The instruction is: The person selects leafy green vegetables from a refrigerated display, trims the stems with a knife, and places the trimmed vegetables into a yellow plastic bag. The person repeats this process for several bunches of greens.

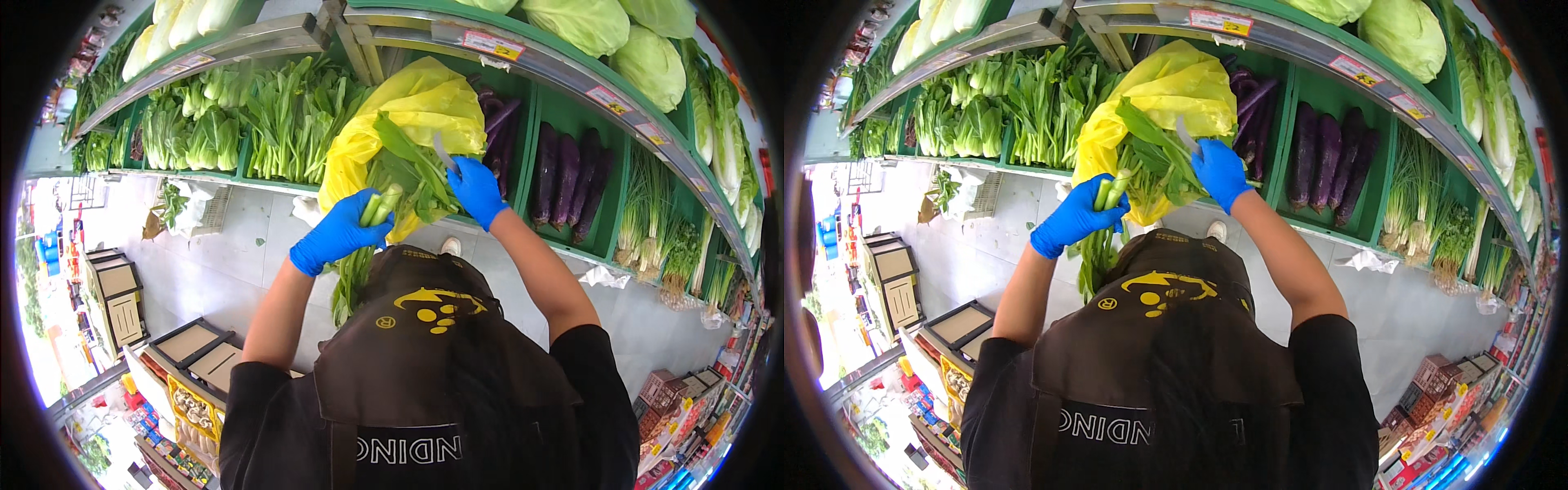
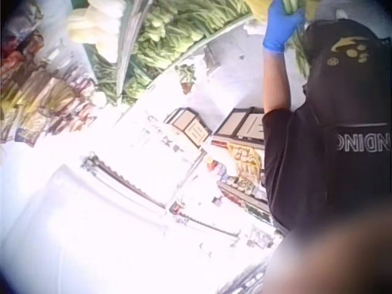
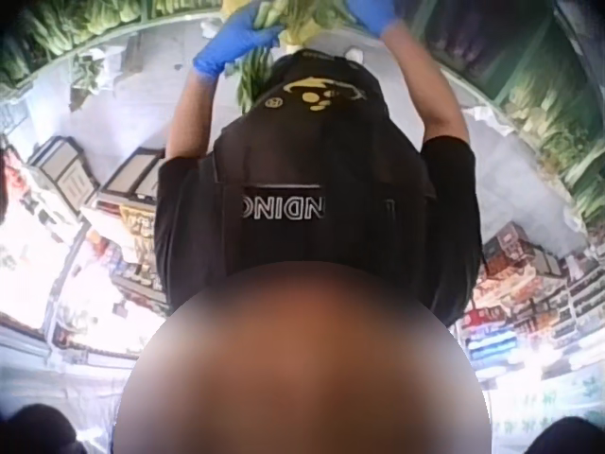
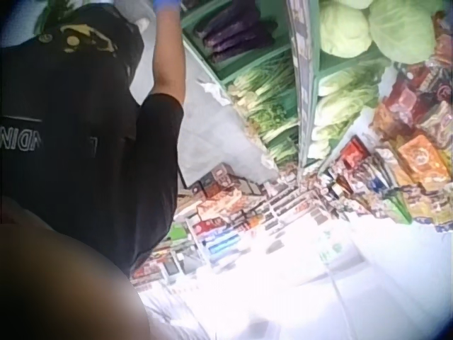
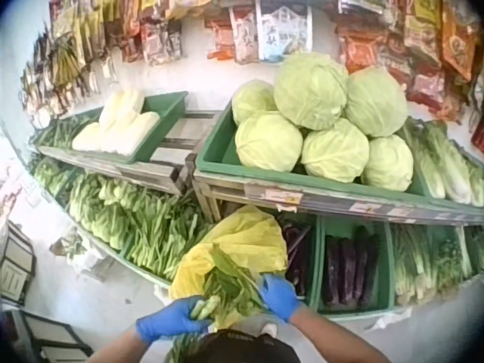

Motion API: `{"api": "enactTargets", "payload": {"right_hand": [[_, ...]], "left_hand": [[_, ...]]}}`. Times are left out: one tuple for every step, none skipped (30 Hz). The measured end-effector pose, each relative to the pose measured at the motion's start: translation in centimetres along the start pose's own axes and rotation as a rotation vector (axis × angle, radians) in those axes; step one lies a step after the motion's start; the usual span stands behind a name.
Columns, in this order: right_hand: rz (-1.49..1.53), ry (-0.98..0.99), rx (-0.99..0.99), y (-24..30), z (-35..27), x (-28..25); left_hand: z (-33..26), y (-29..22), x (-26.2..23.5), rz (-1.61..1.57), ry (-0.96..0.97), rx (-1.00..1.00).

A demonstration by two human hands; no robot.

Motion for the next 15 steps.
{"api": "enactTargets", "payload": {"right_hand": [[-0.011, -0.044, 0.007, 0.6, -0.4, -0.3], [0.062, 0.023, -0.002, 2.1, -1.2, -1.3], [0.13, 0.071, -0.069, 4.0, -2.1, -2.4], [0.194, 0.116, -0.129, 5.9, -3.0, -3.2], [0.264, 0.154, -0.18, 7.6, -3.8, -3.9], [0.217, 0.191, -0.192, 8.7, -4.2, -4.2], [0.17, 0.227, -0.203, 9.7, -4.5, -4.3], [0.124, 0.256, -0.215, 10.3, -4.5, -4.3], [0.105, 0.235, -0.205, 10.5, -4.2, -4.4], [0.087, 0.215, -0.194, 10.6, -3.9, -4.5], [0.068, 0.195, -0.18, 10.5, -3.8, -4.5], [0.04, 0.197, -0.165, 10.5, -3.8, -4.3], [0.012, 0.199, -0.15, 10.4, -3.7, -4.1], [-0.016, 0.203, -0.138, 10.3, -3.7, -3.9], [-0.031, 0.195, -0.129, 10.1, -3.7, -3.9]], "left_hand": [[0.2, 0.4, -0.2, -0.046, -0.042, -0.025], [0.3, 0.8, -0.5, -0.015, -0.075, -0.016], [0.6, 1.3, -0.6, 0.014, -0.102, -0.006], [1.2, 1.8, -0.6, 0.041, -0.12, 0.006], [1.4, 1.7, -0.3, 0.048, -0.101, -0.004], [1.6, 1.7, -0.1, 0.063, -0.122, 0.007], [1.8, 1.8, 0.3, 0.078, -0.142, 0.019], [1.9, 1.8, 0.6, 0.116, -0.156, 0.018], [2.1, 2.0, 0.9, 0.155, -0.169, 0.018], [2.5, 2.3, 1.1, 0.206, -0.187, 0.11], [2.8, 2.2, 1.3, 0.26, -0.21, 0.13], [3.0, 2.1, 1.6, 0.314, -0.232, 0.15], [3.3, 2.0, 2.0, 0.368, -0.255, 0.171], [3.4, 1.8, 2.3, 0.352, -0.277, 0.121], [3.6, 1.8, 2.5, 0.388, -0.302, 0.161]]}}
Point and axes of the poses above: each hand's wrist, its own z-axis towards the middle knuckle, its own x-axis out of the palm, y = z × x, the point moved 4 cm from there along z, towards the middle knuckle, and after that the axes turned 4 degrees about -z, right-handed, at the moved point
